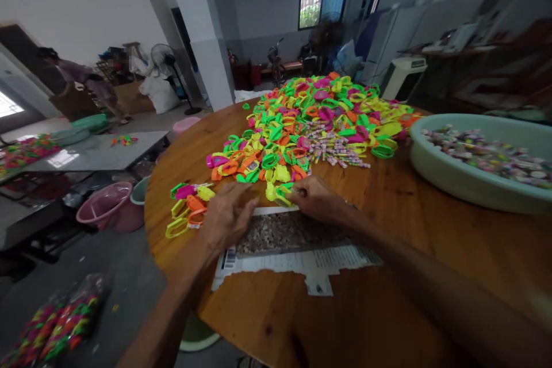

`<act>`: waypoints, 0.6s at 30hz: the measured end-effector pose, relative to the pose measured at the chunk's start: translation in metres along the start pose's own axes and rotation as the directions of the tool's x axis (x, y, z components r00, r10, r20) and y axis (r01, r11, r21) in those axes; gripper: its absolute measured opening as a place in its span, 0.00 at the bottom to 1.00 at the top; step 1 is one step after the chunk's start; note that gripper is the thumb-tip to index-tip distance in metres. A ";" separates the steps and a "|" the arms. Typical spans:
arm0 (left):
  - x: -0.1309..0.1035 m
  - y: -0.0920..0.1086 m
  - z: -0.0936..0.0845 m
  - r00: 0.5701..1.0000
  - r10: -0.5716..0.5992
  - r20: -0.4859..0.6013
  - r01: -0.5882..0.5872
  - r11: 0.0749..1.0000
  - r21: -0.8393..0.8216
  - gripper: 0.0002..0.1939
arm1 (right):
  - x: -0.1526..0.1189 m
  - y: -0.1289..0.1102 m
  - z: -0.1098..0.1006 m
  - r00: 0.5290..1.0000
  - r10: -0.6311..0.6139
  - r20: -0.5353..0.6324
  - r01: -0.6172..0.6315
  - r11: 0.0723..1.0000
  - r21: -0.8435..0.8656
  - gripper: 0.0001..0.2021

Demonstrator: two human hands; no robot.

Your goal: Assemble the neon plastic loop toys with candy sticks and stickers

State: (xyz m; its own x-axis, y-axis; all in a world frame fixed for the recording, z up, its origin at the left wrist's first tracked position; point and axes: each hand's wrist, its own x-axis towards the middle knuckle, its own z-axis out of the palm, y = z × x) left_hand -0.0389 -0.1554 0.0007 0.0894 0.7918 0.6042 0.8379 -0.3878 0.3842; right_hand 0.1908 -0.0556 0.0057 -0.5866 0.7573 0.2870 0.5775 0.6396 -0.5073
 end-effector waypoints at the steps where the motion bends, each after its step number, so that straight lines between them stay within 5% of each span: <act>1: 0.001 0.011 0.008 0.998 -0.003 0.055 0.008 0.995 -0.098 0.19 | -0.005 -0.001 -0.001 1.000 -0.007 -0.006 0.007 0.999 0.038 0.20; 7: 0.013 0.048 0.037 0.959 -0.119 0.257 0.198 0.931 -0.307 0.17 | -0.035 -0.008 -0.008 0.997 -0.019 -0.069 0.018 1.000 -0.017 0.17; 11: 0.019 0.049 0.047 0.928 -0.150 0.341 0.272 0.898 -0.346 0.15 | -0.039 0.004 -0.024 0.997 -0.001 0.079 0.002 1.000 -0.012 0.16; 13: 0.019 0.045 0.053 0.938 -0.173 0.300 0.282 0.886 -0.368 0.16 | -0.030 0.023 -0.037 0.988 0.130 0.088 -0.116 0.982 -0.149 0.17; 18: 0.017 0.031 0.063 0.984 -0.079 0.159 0.123 0.949 -0.291 0.17 | 0.003 0.088 -0.058 0.881 0.423 -0.212 -0.472 0.764 -0.439 0.15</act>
State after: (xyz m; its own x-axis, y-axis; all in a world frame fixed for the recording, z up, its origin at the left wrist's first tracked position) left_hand 0.0222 -0.1239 -0.0209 0.1074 0.8847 0.4536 0.6494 -0.4079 0.6418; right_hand 0.2728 0.0106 0.0088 -0.1524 0.9657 0.2102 0.9678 0.1889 -0.1663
